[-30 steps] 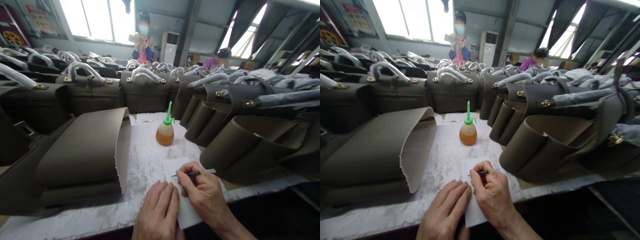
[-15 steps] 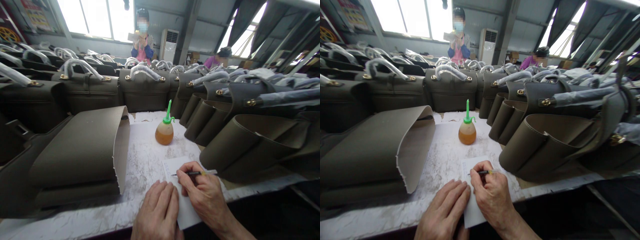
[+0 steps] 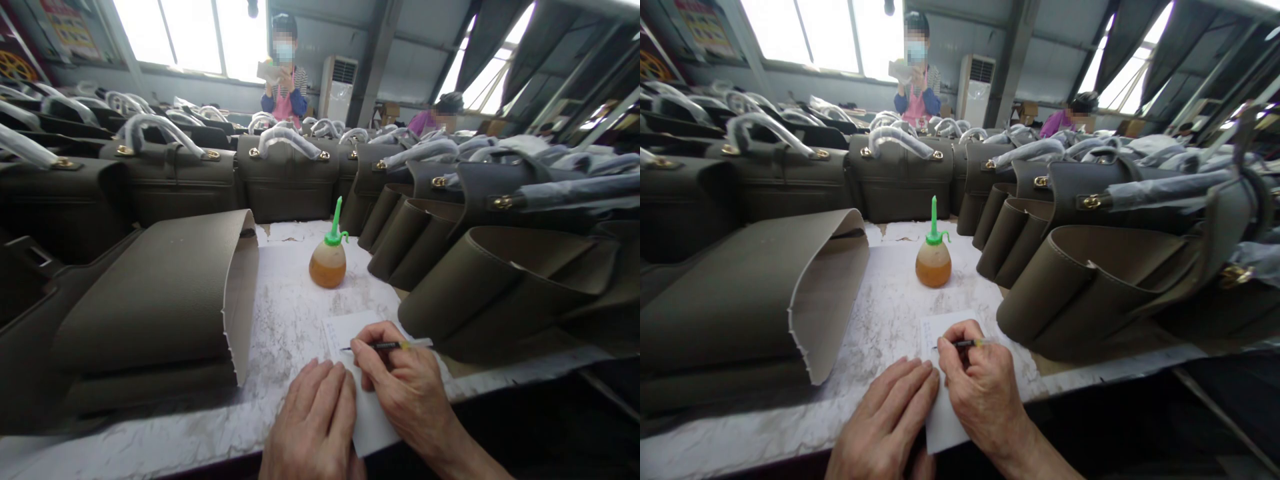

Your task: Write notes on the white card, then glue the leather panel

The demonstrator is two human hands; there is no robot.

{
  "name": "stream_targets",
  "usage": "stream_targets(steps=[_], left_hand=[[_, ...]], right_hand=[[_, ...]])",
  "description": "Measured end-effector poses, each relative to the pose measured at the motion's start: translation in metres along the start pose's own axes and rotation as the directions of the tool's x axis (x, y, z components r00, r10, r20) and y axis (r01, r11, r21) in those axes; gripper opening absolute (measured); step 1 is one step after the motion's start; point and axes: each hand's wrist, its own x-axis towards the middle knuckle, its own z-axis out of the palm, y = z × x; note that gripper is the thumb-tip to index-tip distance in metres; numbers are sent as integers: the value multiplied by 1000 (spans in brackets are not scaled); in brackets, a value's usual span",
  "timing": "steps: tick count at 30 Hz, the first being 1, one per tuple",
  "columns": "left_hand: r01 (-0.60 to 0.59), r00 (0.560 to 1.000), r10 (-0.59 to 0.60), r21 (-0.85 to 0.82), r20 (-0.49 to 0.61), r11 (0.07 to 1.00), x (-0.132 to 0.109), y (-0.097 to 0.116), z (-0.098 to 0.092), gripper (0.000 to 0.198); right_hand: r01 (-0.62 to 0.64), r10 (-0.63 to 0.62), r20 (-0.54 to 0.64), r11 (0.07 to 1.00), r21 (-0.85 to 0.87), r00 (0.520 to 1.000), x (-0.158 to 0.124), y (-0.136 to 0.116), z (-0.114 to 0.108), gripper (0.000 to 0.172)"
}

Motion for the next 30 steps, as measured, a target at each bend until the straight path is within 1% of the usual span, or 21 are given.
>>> stream_targets(steps=[4, 11, 17, 25, 30], left_hand=[[-4, 999, 4, 4, -42, 1000, -1, -1, 3, 43], [-2, 998, 2, -6, -66, 1000, -1, -1, 5, 41], [-16, 987, 12, -22, -161, 1000, -1, -2, 13, 42], [9, 991, -12, -22, -136, 1000, 0, 1, 10, 42], [-1, 992, -1, -17, -130, 1000, 0, 0, 10, 42]], right_hand=[[3, -3, 5, 1000, -11, 1000, 1, 1, 0, 43], [-7, 7, 1, 1000, -5, 1000, 0, 0, 1, 42], [-32, 32, 17, 999, -6, 999, -1, 2, 2, 45], [-33, 32, 30, 999, 22, 999, -1, 2, 1, 44], [-34, 34, 31, 999, 9, 999, -2, 2, 0, 44]])
